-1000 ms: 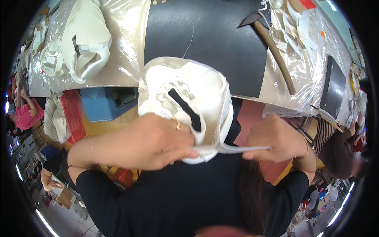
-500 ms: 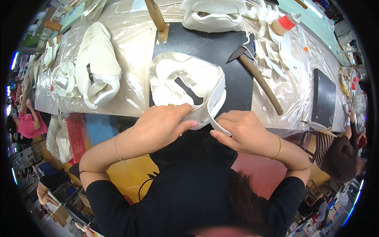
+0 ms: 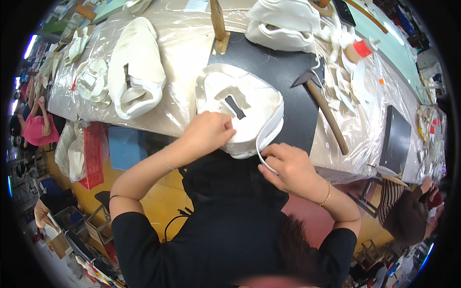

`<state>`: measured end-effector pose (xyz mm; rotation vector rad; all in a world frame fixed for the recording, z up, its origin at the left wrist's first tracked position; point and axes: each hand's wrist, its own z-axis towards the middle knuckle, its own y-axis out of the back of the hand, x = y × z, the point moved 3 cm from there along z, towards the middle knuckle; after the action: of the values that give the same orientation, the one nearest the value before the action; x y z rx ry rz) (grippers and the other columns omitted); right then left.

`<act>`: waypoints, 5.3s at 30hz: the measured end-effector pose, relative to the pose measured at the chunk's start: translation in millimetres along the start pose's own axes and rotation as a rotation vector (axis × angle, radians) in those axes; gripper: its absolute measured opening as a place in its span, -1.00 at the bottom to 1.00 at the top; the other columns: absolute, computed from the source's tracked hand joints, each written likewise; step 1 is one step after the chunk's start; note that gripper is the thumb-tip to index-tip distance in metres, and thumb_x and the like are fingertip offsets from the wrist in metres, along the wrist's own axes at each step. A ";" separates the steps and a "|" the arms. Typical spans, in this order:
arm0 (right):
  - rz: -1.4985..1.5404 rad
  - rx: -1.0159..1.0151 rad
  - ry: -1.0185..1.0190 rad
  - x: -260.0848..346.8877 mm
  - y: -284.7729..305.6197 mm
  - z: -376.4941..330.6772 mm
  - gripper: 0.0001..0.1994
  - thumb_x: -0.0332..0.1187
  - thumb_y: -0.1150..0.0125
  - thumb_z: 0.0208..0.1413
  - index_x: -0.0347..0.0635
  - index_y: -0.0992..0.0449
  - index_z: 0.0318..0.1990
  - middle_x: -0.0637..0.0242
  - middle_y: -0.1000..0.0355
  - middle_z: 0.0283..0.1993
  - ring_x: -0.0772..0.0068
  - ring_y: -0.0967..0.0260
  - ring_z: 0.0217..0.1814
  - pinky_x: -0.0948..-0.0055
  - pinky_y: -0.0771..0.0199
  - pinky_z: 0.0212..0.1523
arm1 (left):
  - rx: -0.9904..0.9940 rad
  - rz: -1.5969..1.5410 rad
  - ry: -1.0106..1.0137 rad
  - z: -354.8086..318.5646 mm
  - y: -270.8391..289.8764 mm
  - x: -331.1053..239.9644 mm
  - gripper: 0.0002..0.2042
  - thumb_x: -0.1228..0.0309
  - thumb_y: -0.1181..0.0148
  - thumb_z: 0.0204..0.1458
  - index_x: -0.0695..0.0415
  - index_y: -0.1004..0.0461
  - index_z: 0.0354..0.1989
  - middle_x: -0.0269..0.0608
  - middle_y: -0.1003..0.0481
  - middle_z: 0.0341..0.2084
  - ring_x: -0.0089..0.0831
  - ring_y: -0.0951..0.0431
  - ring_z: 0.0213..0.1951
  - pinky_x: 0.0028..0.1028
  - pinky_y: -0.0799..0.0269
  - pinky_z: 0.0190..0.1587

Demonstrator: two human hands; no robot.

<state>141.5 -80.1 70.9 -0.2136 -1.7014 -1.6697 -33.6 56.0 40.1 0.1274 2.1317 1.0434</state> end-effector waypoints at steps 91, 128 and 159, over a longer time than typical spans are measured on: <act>0.246 0.357 -0.163 79.9 114.2 24.5 -0.57 -0.16 -0.12 0.23 -0.24 -0.26 -0.59 -0.03 -0.18 -0.71 -0.06 -0.28 -0.69 0.12 -0.19 -0.61 | 0.254 -0.548 -0.714 -92.8 57.9 -87.3 -0.66 0.25 -0.11 0.21 0.25 -0.38 -0.52 0.03 -0.39 -0.72 0.02 -0.43 -0.60 -0.19 -0.27 -0.53; -0.512 0.105 -0.057 0.9 10.7 54.6 -0.64 -0.08 -0.24 0.13 -0.17 -0.36 -0.47 0.14 -0.43 -0.54 0.07 -0.44 -0.56 0.16 -0.36 -0.54 | 0.005 -0.098 -0.155 -1.6 -5.5 -36.8 -0.93 0.57 -0.14 -0.03 0.26 -0.53 -0.38 -0.01 -0.55 -0.61 -0.17 -0.64 -0.54 -0.26 -0.55 -0.45; -0.091 0.192 -0.259 -66.3 9.1 52.8 -0.55 0.04 -0.22 0.14 -0.25 -0.55 -0.47 0.09 -0.43 -0.65 -0.07 -0.43 -0.56 0.10 -0.36 -0.50 | -0.056 -0.668 -0.233 5.5 -38.1 -46.9 -0.74 0.57 -0.17 0.01 0.24 -0.40 -0.09 -0.04 -0.51 -0.42 -0.33 -0.59 -0.58 -0.36 -0.52 -0.50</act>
<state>174.6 -6.1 44.8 -0.2744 -2.0802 -1.5837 12.1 16.1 37.9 -0.4421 1.7367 0.6476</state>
